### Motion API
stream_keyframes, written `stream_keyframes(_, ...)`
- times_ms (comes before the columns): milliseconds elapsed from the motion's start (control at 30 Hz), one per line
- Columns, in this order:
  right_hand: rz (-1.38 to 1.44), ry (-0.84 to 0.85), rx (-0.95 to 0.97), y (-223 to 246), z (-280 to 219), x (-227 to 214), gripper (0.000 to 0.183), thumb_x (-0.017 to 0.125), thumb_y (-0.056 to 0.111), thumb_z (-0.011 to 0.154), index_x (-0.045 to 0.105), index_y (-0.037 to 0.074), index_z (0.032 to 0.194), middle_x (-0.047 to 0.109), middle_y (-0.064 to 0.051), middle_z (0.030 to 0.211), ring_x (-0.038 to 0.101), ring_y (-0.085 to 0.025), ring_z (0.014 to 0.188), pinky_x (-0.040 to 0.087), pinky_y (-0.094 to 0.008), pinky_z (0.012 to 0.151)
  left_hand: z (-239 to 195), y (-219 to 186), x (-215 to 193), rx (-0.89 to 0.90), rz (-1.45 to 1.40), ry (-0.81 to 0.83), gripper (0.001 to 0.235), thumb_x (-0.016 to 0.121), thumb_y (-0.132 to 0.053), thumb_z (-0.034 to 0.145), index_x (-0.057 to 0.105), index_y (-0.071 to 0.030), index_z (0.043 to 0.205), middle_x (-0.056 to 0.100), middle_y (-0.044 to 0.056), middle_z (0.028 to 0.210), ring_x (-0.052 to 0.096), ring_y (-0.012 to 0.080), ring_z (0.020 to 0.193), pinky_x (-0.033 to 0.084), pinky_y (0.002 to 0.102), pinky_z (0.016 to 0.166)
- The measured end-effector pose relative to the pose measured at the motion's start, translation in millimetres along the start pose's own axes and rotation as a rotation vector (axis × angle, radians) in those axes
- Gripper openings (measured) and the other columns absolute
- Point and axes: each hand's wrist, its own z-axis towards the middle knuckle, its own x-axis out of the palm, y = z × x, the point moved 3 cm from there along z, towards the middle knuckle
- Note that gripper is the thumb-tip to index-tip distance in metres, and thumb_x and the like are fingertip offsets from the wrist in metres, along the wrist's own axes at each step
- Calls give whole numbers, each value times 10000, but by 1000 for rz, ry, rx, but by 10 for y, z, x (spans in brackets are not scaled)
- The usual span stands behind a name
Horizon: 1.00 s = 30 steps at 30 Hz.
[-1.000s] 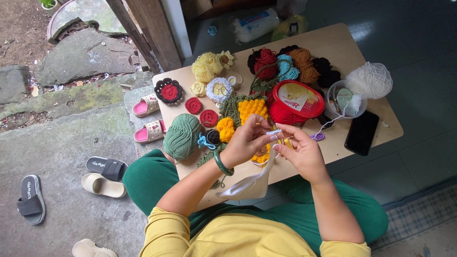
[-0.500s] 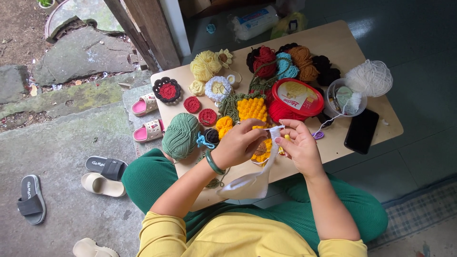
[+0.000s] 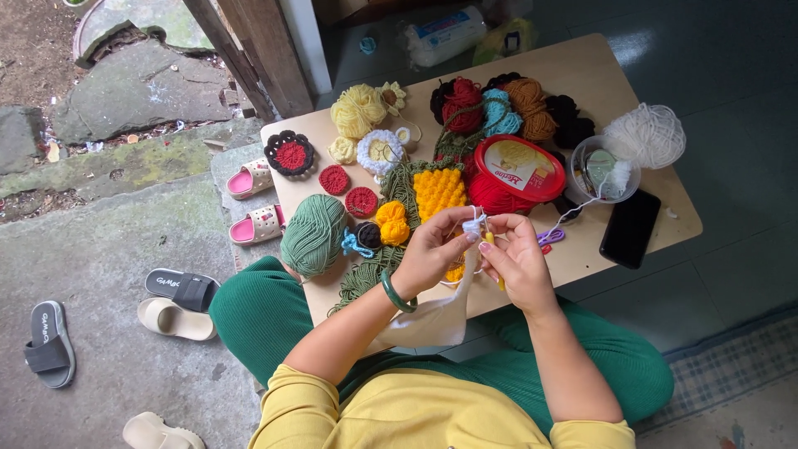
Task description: A person is crocheting a small white item using a crochet hook and white yarn while sitting on the floor.
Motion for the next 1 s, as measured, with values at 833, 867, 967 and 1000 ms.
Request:
stream_keyframes(833,-329,212,-283,205,-9,-258,325,661,-35,918,738,-24,1233,693,-153,816,588,-106,569,476,-191,450,-30,-102,-40,6,20,149,650,742,48,899,490,-59,1488,676,123,1052,650,97,851,566,221,706)
stream_keyframes(867,-329,213,-282,308,-22,-228,325,661,-35,918,738,-24,1233,693,-153,816,588,-106,569,476,-191,450,-38,-120,-48,6,20,148,650,742,48,899,490,-59,1488,676,123,1052,650,97,851,566,221,706)
stream_keyframes(967,-528,268,-344,524,-78,-151,313,667,-27,925,775,31,1213,724,-156,929,675,-202,774,561,-321,696,-67,-176,-61,41,74,149,618,741,45,903,513,-53,1469,691,119,1049,646,89,875,563,219,737)
stream_keyframes(1000,-596,271,-355,533,-96,-156,306,660,-21,937,781,52,1208,723,-146,927,672,-211,781,556,-325,708,-75,-192,-61,61,105,148,602,742,40,906,522,-51,1459,699,120,1044,645,88,872,553,215,732)
